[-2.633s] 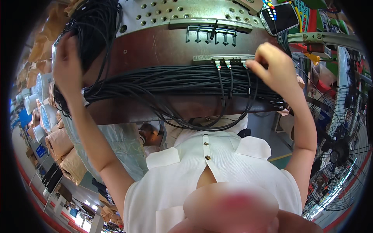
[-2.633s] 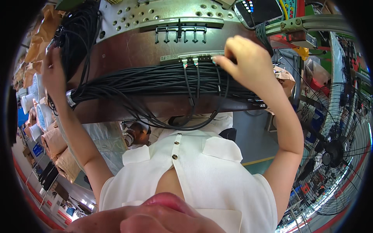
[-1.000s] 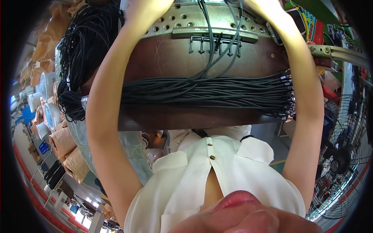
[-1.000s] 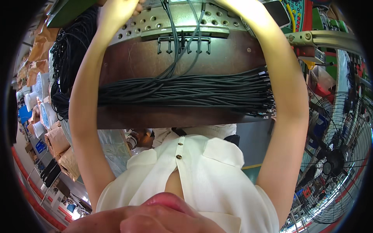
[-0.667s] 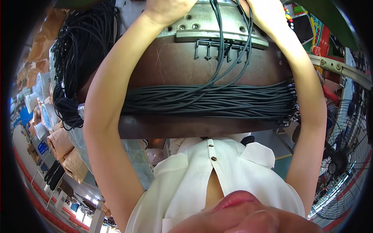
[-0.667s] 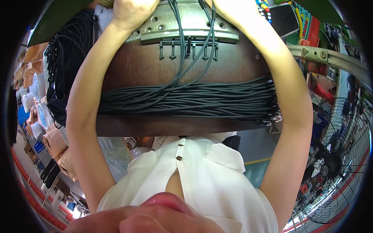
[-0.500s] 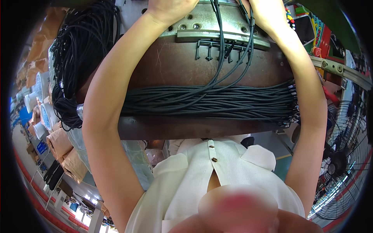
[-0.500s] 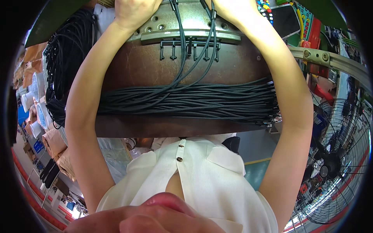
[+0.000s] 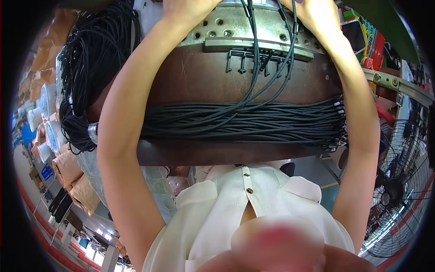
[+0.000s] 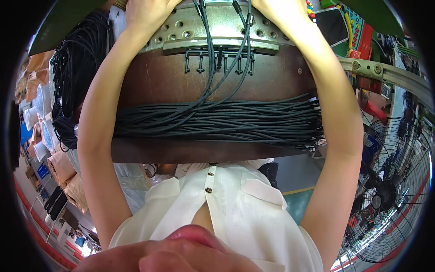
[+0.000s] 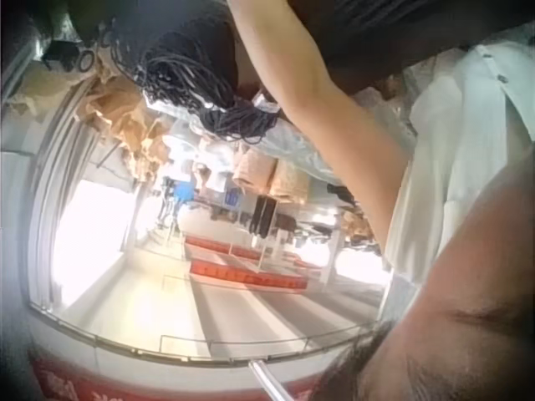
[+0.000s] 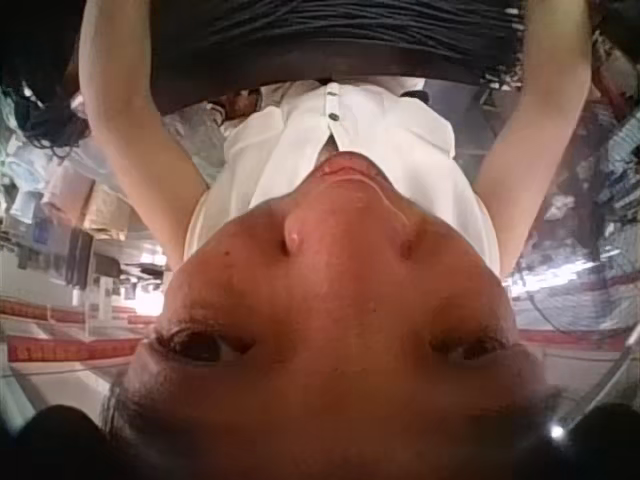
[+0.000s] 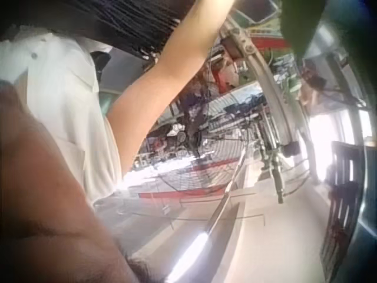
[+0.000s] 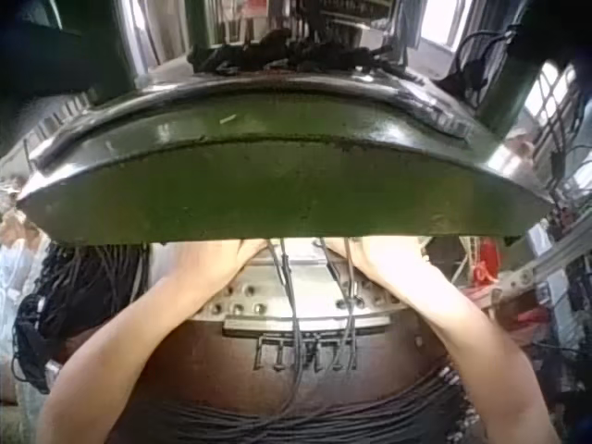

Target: Assembling or testing electronic cables by plugging them from a bundle into a testing fixture and trimming them with wire cutters.

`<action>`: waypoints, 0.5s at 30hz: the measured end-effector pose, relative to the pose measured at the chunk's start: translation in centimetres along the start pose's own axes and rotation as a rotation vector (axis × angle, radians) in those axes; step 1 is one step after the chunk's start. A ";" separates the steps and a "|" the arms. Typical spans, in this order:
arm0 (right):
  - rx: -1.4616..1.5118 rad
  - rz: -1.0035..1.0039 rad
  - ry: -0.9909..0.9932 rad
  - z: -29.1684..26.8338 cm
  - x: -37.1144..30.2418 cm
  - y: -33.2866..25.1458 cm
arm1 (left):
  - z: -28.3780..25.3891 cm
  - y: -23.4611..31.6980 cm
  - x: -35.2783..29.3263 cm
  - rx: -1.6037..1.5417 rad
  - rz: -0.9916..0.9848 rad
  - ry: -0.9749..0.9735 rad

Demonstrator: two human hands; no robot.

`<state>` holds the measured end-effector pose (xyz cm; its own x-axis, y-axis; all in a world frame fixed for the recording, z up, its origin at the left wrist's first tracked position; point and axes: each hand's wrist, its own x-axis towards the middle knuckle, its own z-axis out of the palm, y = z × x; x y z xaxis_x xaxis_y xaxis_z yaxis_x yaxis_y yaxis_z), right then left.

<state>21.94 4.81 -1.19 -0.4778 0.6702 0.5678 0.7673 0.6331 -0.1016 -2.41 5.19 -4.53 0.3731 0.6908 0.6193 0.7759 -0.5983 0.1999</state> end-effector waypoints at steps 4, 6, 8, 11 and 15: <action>0.038 0.036 -0.107 0.8 -0.5 1.3 | -0.7 0.7 0.8 -0.215 -0.048 -0.022; 0.078 0.098 -0.067 0.5 -1.0 1.6 | -1.5 1.8 1.7 -0.037 -0.086 -0.150; -0.028 0.504 -0.270 0.0 -0.9 -1.1 | -0.2 -0.9 0.1 -0.131 0.001 -0.009; -0.104 0.072 0.084 0.7 -1.3 0.4 | -0.5 0.8 1.5 -0.199 -0.053 -0.022; -0.668 -0.334 -0.028 0.9 -1.1 1.2 | -0.4 0.8 1.2 -0.236 -0.062 -0.006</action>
<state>23.02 5.19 -2.62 -0.7349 0.4989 0.4594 0.6715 0.4407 0.5957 -1.51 5.36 -3.35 0.3317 0.7313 0.5959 0.6576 -0.6322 0.4098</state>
